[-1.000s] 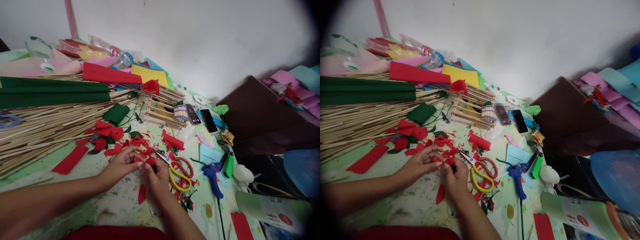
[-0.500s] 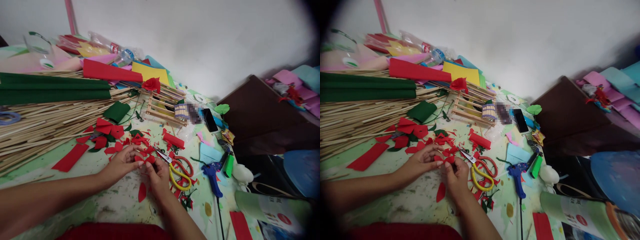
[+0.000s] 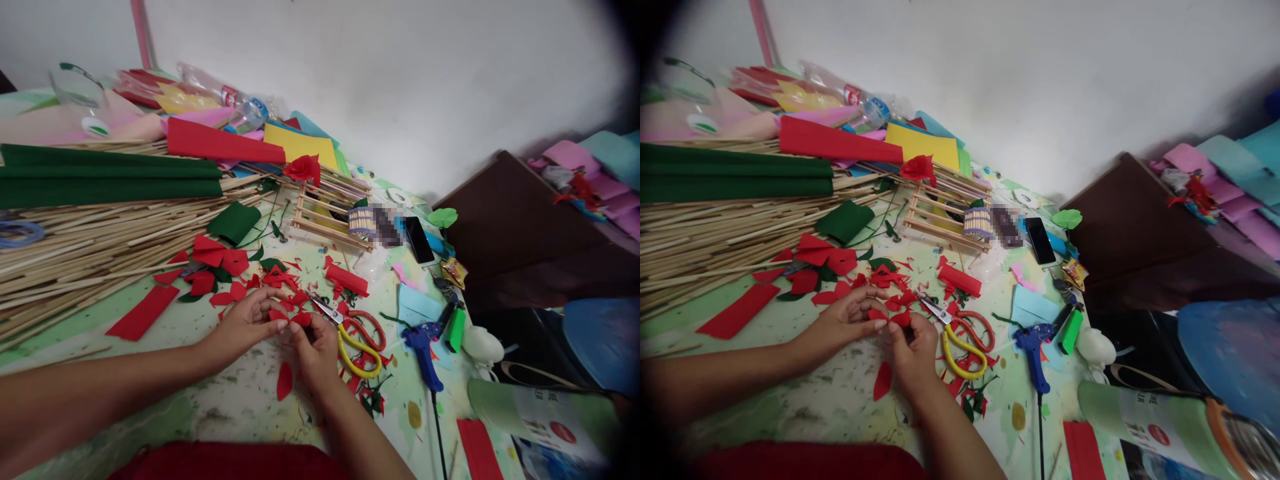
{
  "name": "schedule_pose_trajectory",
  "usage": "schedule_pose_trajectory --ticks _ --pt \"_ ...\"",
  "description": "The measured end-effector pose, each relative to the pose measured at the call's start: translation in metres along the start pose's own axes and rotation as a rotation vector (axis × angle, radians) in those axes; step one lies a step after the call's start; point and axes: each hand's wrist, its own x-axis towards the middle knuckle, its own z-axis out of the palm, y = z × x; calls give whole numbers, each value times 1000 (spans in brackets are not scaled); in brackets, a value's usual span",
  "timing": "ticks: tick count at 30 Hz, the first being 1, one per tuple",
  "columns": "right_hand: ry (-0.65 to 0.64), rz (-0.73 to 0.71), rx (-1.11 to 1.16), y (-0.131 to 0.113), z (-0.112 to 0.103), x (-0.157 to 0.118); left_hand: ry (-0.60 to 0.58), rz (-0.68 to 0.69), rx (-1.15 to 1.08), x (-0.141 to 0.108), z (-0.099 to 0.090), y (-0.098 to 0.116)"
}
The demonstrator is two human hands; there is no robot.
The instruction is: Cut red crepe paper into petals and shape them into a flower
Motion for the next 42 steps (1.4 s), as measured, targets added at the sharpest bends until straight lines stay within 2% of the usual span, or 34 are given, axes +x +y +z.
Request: schedule_pose_trajectory --ticks 8,11,14,18,25,34,42 --pt "82 53 268 -1 3 -1 72 9 17 0 2 0" --pt "113 64 318 -2 5 -3 50 10 43 1 2 -1" --pt "118 42 310 -3 7 -3 -19 0 90 1 2 -1" --pt "106 -3 252 -5 8 -2 -51 29 110 -1 2 1" --pt "101 15 241 -1 9 -1 -134 47 55 -1 3 3" --pt "69 29 156 -5 9 0 -25 36 123 -1 4 2" --pt "26 20 226 -1 7 -1 -17 23 149 -2 3 1"
